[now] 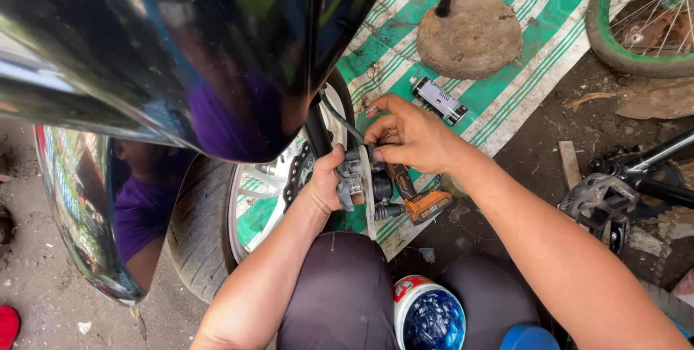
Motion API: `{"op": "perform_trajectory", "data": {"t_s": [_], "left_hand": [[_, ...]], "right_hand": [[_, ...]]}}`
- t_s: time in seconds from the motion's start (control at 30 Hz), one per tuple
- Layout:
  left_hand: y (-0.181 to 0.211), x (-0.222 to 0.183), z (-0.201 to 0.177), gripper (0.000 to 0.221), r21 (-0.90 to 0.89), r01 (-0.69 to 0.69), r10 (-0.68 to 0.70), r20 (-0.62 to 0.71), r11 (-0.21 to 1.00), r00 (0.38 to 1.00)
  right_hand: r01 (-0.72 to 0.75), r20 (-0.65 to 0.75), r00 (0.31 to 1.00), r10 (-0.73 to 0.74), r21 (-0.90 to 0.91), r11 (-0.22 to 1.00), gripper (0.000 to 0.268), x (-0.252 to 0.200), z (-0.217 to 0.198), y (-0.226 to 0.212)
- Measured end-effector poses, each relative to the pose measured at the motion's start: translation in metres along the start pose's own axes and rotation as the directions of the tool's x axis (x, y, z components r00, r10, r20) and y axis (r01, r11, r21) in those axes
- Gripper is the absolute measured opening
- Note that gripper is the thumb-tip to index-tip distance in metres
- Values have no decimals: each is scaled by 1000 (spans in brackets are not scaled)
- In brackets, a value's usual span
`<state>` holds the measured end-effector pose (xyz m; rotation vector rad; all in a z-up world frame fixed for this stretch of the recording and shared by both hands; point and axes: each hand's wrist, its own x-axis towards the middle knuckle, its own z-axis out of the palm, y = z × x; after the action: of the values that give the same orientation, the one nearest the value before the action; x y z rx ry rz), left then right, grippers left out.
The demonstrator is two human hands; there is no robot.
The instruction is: Servicing a motorcycle brake caliper by disassembling components and using an impact driver.
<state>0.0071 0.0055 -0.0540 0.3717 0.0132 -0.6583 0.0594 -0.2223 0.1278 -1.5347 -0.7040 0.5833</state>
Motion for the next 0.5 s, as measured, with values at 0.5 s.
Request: {"op": "perform_trajectory", "data": {"t_s": [0.5], "left_hand": [[-4,1,3,89,-19,-39,39,43,999,998]], "right_hand": [[116,-97,983,-153,-310,944,55,4,28,-34]]}}
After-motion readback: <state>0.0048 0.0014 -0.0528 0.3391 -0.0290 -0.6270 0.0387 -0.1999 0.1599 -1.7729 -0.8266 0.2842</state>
